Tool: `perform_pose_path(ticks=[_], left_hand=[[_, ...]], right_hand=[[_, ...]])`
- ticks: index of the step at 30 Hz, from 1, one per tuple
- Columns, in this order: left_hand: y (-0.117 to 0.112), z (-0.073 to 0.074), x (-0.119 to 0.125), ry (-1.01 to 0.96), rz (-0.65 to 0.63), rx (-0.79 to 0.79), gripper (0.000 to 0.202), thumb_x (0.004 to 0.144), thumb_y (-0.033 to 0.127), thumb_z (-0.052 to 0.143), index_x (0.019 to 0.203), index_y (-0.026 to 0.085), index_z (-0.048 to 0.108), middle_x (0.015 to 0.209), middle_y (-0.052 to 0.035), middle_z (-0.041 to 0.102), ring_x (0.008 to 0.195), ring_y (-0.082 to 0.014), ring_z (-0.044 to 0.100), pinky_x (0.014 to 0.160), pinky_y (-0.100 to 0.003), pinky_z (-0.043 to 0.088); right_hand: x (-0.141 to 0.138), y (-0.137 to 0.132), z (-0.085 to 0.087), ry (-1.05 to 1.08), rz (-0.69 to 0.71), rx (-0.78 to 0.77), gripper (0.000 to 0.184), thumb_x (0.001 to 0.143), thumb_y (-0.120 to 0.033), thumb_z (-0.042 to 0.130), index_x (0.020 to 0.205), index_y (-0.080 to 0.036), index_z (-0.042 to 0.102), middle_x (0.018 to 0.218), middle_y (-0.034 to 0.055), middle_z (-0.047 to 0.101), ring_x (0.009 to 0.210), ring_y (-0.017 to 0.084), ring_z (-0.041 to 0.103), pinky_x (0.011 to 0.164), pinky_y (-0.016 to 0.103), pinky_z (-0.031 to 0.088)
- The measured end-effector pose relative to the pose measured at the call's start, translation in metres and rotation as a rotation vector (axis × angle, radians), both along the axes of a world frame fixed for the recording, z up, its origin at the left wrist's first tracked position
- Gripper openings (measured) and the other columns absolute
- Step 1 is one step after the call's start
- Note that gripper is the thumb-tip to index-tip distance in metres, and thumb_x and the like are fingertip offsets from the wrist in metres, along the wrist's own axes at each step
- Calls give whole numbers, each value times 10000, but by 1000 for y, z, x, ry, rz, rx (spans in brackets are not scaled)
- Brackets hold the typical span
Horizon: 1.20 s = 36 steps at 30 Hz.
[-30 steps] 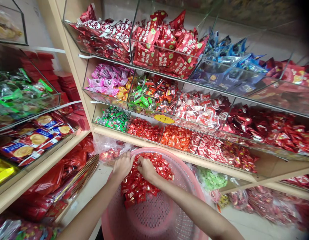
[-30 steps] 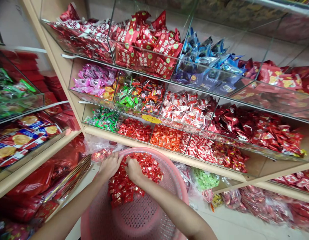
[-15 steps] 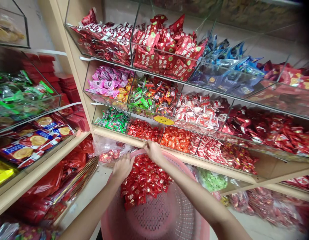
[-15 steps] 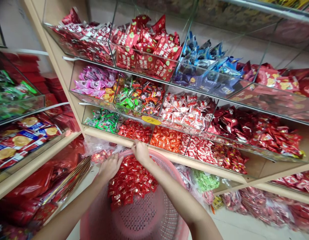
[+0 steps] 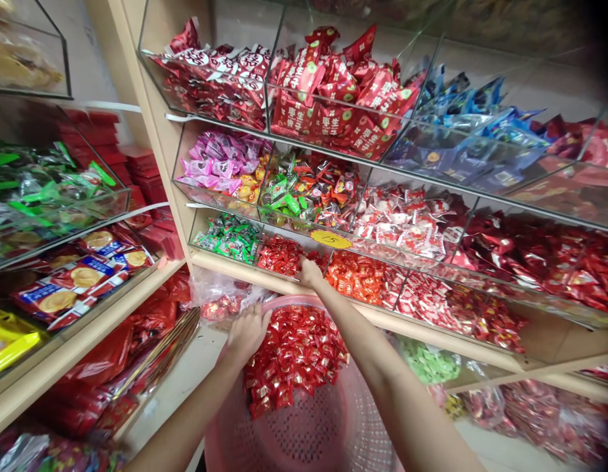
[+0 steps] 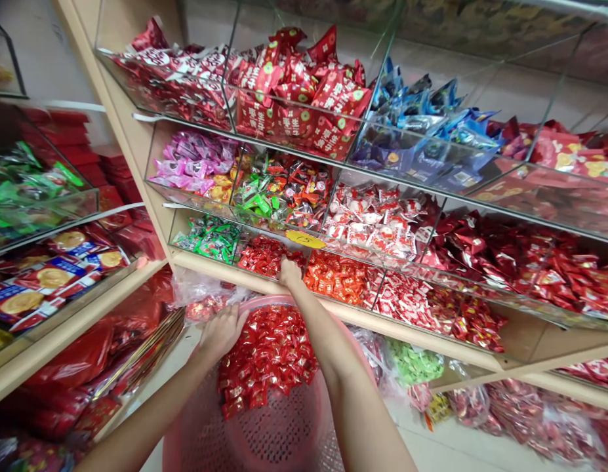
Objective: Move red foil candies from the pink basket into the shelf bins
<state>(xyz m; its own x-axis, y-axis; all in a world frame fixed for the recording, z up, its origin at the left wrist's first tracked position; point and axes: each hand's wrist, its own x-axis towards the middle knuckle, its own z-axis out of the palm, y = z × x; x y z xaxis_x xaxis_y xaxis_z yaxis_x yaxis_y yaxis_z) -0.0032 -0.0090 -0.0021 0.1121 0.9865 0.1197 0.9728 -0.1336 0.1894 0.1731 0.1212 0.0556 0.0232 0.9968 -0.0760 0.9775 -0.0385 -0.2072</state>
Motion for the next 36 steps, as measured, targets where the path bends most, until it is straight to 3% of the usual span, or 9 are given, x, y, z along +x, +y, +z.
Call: perform_pose_path(ticks=[6, 12, 19, 23, 29, 36], left_hand=[[1, -2, -1, -3, -9, 1, 517, 901, 437, 158, 1089, 110, 512, 967, -138, 637, 902, -242, 611, 750, -363, 469], [1, -3, 0, 0, -2, 13, 507, 900, 437, 170, 1101, 117, 507, 1013, -135, 629, 928, -242, 606, 760, -358, 470], [1, -2, 0, 9, -4, 7, 501, 900, 439, 174, 1084, 122, 514, 1012, -137, 630, 934, -236, 603, 783, -352, 461], [1, -1, 0, 17, -4, -20, 503, 901, 434, 186, 1132, 113, 496, 1047, -149, 619, 962, -232, 592, 795, -350, 451], [2, -3, 0, 25, -6, 3, 525, 900, 442, 179, 1151, 104, 493, 1052, -152, 617, 959, -235, 590, 785, -350, 452], [1, -4, 0, 19, 8, -5, 538, 897, 459, 178, 1168, 108, 484, 1045, -151, 618, 944, -230, 592, 767, -336, 456]], right_hand=[[7, 12, -9, 124, 21, 86, 272, 726, -222, 579, 996, -184, 567, 968, 66, 642, 878, 170, 590, 678, 216, 400], [0, 21, -10, 217, 4, -25, 183, 703, -214, 598, 879, -171, 625, 884, 29, 658, 790, 133, 598, 644, 194, 400], [-20, 9, 6, 106, -85, -96, 476, 648, -418, 686, 1026, -146, 587, 1085, 142, 605, 969, 235, 582, 754, 299, 441], [-34, 9, 13, 32, -94, -122, 479, 666, -352, 695, 1084, -160, 561, 1113, 160, 591, 1022, 268, 563, 832, 390, 425], [-30, 10, 13, 13, -66, -132, 414, 712, -203, 632, 1115, -175, 542, 1131, 142, 587, 1038, 267, 557, 829, 398, 436], [-21, 13, 16, 21, -85, -188, 424, 700, -251, 644, 1104, -155, 557, 1132, 157, 586, 1030, 270, 563, 817, 384, 445]])
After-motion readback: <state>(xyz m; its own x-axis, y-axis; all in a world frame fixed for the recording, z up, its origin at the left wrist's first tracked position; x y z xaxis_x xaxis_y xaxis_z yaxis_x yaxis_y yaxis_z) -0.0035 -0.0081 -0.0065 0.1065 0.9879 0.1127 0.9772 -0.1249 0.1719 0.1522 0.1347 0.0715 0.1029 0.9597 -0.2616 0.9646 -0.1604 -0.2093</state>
